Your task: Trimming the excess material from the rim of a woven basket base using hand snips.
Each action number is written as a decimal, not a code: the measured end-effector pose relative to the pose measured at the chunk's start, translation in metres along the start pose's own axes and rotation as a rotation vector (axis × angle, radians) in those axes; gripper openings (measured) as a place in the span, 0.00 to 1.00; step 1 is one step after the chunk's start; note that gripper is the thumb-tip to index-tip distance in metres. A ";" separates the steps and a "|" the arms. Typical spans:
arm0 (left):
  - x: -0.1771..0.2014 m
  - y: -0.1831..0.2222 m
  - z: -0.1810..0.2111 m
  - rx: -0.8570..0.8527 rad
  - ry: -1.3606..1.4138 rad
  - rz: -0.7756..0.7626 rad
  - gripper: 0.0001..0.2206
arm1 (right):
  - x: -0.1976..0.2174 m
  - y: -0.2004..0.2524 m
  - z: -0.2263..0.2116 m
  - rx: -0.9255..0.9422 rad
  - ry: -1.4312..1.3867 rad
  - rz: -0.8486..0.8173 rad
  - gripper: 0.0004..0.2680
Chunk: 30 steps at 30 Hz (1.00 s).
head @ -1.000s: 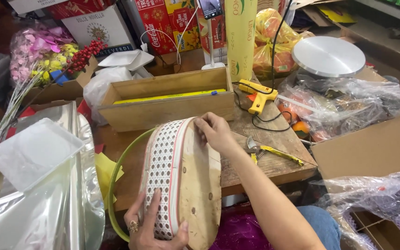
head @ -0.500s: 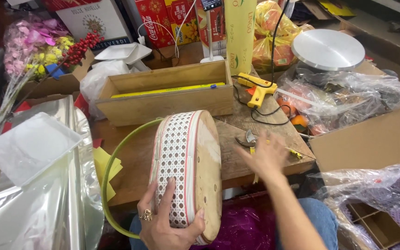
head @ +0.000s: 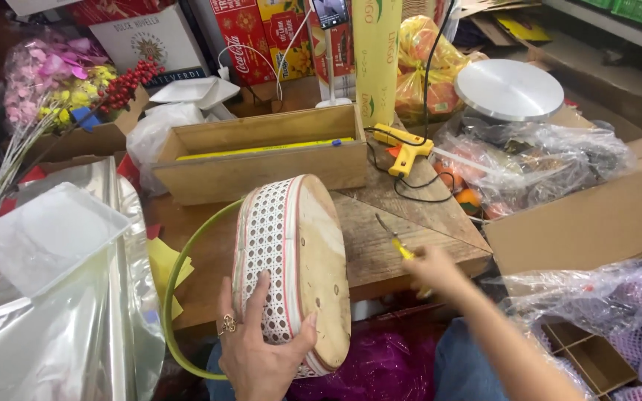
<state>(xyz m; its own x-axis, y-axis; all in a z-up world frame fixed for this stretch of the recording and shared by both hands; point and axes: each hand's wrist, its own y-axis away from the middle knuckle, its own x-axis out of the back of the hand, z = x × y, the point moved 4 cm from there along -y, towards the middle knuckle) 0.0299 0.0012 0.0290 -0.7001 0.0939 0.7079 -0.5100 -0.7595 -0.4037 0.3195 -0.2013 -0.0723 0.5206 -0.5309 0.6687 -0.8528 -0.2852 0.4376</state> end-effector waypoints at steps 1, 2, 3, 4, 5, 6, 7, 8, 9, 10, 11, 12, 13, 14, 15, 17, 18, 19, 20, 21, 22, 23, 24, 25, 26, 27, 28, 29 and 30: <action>0.001 0.000 0.000 -0.020 0.017 0.017 0.45 | -0.016 0.015 -0.006 0.105 -0.268 0.010 0.15; 0.001 -0.002 0.000 -0.041 0.033 0.036 0.44 | -0.031 0.030 -0.013 0.212 -0.538 0.021 0.26; -0.001 -0.003 -0.002 -0.040 0.034 0.041 0.44 | -0.038 0.049 -0.024 0.217 -0.537 0.021 0.26; -0.001 -0.005 -0.005 -0.044 0.034 0.049 0.44 | -0.043 0.070 -0.039 0.355 -0.540 0.087 0.29; -0.002 -0.006 -0.007 -0.048 0.033 0.058 0.44 | -0.048 0.093 -0.053 0.493 -0.543 0.154 0.32; 0.001 -0.007 -0.008 -0.046 0.029 0.059 0.44 | -0.055 0.093 -0.055 0.494 -0.544 0.149 0.32; 0.002 -0.008 -0.009 -0.015 0.039 0.038 0.42 | -0.055 0.100 -0.063 0.722 -0.534 0.286 0.29; 0.003 -0.011 -0.009 0.015 0.052 0.018 0.40 | -0.055 0.108 -0.069 0.951 -0.517 0.427 0.27; 0.002 -0.011 -0.010 0.016 0.051 0.020 0.40 | -0.054 0.112 -0.077 0.953 -0.519 0.425 0.27; 0.002 -0.011 -0.010 0.021 0.060 0.021 0.41 | -0.051 0.115 -0.082 0.864 -0.562 0.473 0.27; 0.001 -0.011 -0.011 0.027 0.070 0.022 0.43 | -0.049 0.118 -0.087 0.775 -0.604 0.519 0.28; -0.002 -0.012 -0.013 0.032 0.069 0.021 0.43 | -0.053 0.096 -0.087 0.774 -0.602 0.515 0.28; -0.001 -0.012 -0.012 -0.051 0.076 0.118 0.41 | -0.063 0.074 -0.092 0.859 -0.483 0.330 0.26; 0.001 -0.012 -0.011 -0.138 0.079 0.203 0.39 | -0.076 0.055 -0.094 0.925 -0.368 0.146 0.24; 0.008 -0.002 -0.013 -0.139 0.073 0.191 0.39 | -0.068 0.085 -0.093 0.913 -0.373 0.143 0.24; 0.000 -0.012 -0.016 0.058 0.089 0.084 0.43 | -0.027 0.117 -0.110 0.924 -0.560 0.270 0.27; -0.001 -0.012 -0.017 0.068 0.080 0.077 0.43 | -0.037 0.111 -0.107 0.914 -0.561 0.257 0.27; 0.000 -0.011 -0.015 0.016 0.075 0.096 0.41 | -0.047 0.103 -0.100 0.816 -0.581 0.319 0.17; -0.002 -0.014 -0.011 -0.039 0.077 0.121 0.39 | -0.053 0.093 -0.093 0.724 -0.595 0.386 0.09; -0.002 -0.014 -0.013 -0.033 0.074 0.118 0.39 | -0.049 0.094 -0.098 0.721 -0.592 0.380 0.09; 0.000 -0.014 -0.015 -0.058 0.088 0.113 0.39 | -0.055 0.096 -0.105 0.709 -0.569 0.150 0.17; 0.003 -0.015 -0.016 -0.083 0.102 0.108 0.39 | -0.060 0.099 -0.111 0.693 -0.544 -0.079 0.26; 0.001 -0.017 -0.015 -0.090 0.108 0.129 0.39 | -0.060 0.093 -0.111 0.715 -0.541 -0.074 0.26; -0.002 -0.019 -0.017 -0.049 0.083 0.125 0.41 | -0.055 0.085 -0.106 0.674 -0.693 0.053 0.27; -0.001 -0.009 -0.023 0.005 0.047 0.100 0.42 | -0.059 0.086 -0.091 0.602 -0.843 0.169 0.29; 0.000 -0.009 -0.023 0.012 0.043 0.099 0.42 | -0.071 0.072 -0.083 0.599 -0.842 0.161 0.29; 0.000 -0.009 -0.020 -0.036 0.071 0.120 0.41 | -0.076 0.061 -0.076 0.709 -0.710 0.308 0.29; 0.001 -0.009 -0.015 -0.083 0.100 0.141 0.40 | -0.082 0.052 -0.069 0.815 -0.572 0.452 0.30; 0.001 -0.010 -0.016 -0.087 0.108 0.138 0.40 | -0.069 0.063 -0.080 0.814 -0.568 0.462 0.30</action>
<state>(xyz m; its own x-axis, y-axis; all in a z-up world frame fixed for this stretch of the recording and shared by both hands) 0.0261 0.0188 0.0250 -0.8137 0.0650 0.5776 -0.4435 -0.7118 -0.5447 0.2332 -0.1190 -0.0428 0.2268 -0.9533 0.1997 -0.8420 -0.2949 -0.4518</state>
